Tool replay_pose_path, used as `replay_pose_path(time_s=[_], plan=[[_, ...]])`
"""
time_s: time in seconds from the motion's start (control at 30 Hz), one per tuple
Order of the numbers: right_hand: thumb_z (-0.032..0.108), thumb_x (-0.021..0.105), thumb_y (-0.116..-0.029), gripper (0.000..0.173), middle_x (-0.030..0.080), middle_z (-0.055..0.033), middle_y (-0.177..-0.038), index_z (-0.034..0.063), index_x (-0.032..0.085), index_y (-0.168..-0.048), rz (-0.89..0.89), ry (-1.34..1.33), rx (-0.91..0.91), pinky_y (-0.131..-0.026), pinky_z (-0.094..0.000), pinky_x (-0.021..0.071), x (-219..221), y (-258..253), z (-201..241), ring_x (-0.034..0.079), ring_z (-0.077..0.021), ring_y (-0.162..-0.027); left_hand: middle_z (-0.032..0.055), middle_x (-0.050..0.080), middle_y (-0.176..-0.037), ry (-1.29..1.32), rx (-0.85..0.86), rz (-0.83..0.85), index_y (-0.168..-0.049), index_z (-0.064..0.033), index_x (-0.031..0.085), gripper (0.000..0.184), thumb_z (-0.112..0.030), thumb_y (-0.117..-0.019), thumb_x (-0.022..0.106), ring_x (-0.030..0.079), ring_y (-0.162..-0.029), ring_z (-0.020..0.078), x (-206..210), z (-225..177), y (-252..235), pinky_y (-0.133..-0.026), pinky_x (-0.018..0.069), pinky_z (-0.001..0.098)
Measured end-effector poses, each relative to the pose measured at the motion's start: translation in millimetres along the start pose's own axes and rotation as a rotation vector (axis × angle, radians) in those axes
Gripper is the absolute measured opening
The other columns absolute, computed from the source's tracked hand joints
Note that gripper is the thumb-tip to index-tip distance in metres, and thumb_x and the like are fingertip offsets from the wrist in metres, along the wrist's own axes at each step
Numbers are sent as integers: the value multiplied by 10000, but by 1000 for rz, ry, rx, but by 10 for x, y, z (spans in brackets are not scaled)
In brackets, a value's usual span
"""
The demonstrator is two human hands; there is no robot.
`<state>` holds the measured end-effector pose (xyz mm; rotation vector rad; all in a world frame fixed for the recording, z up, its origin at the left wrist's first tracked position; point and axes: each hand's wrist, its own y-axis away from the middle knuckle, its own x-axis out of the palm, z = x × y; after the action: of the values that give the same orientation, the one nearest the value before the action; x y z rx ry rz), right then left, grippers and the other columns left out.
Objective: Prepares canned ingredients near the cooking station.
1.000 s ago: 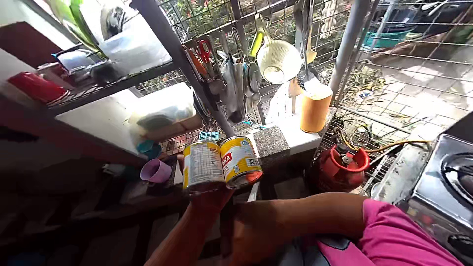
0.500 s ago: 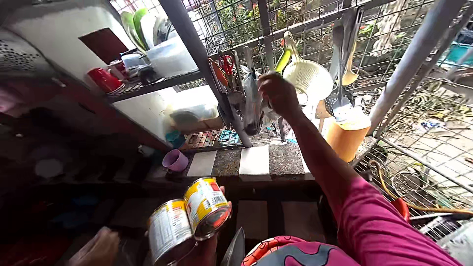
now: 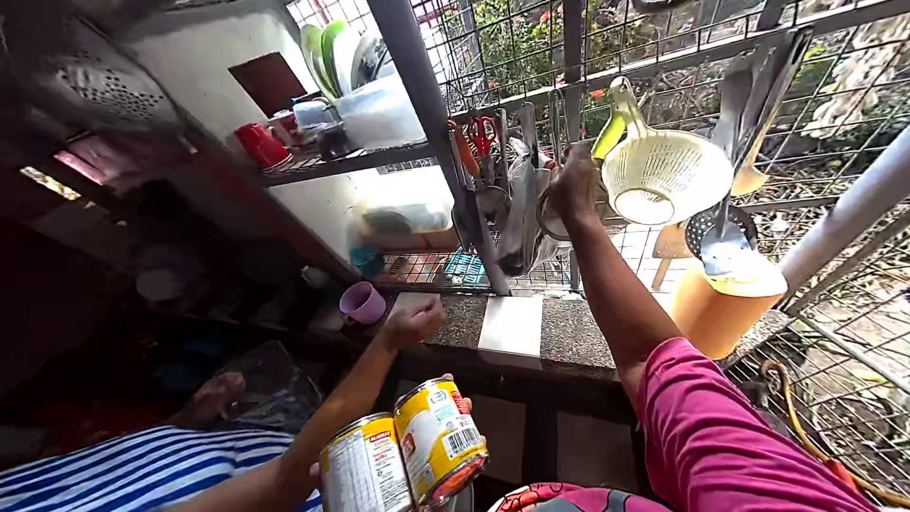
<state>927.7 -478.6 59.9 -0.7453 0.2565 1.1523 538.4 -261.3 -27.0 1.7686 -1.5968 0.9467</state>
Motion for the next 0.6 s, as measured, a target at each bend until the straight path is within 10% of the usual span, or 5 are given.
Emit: replay_pose_path(time_s=[0.27, 0.37, 0.6], plan=[[174, 468, -1027, 427, 627, -278, -1293, -38, 541, -1390, 47, 220, -205, -951, -602, 491, 173, 146, 495, 665, -434, -1104, 118, 724, -1105, 12, -146, -88, -1121, -102, 695, 566, -466, -712, 838, 722, -1036, 255, 365, 149, -128, -792, 622, 432], [113, 414, -1024, 442, 628, -259, -1306, -25, 499, -1435, 135, 312, -152, -1012, -606, 449, 293, 93, 551, 656, -407, -1140, 164, 610, -1384, 83, -69, 118, -1346, -100, 625, 682, -467, -798, 797, 596, -1275, 326, -57, 217, 208, -1018, 518, 539], [320, 565, -1025, 659, 505, -325, -1455, -73, 383, -1521, 231, 250, -138, -1105, -665, 364, 346, 154, 377, 470, -506, -1364, 272, 500, -1475, 194, -130, 82, -1401, -61, 545, 858, -542, -744, 814, 522, -1323, 472, 91, 242, 268, -962, 519, 618]])
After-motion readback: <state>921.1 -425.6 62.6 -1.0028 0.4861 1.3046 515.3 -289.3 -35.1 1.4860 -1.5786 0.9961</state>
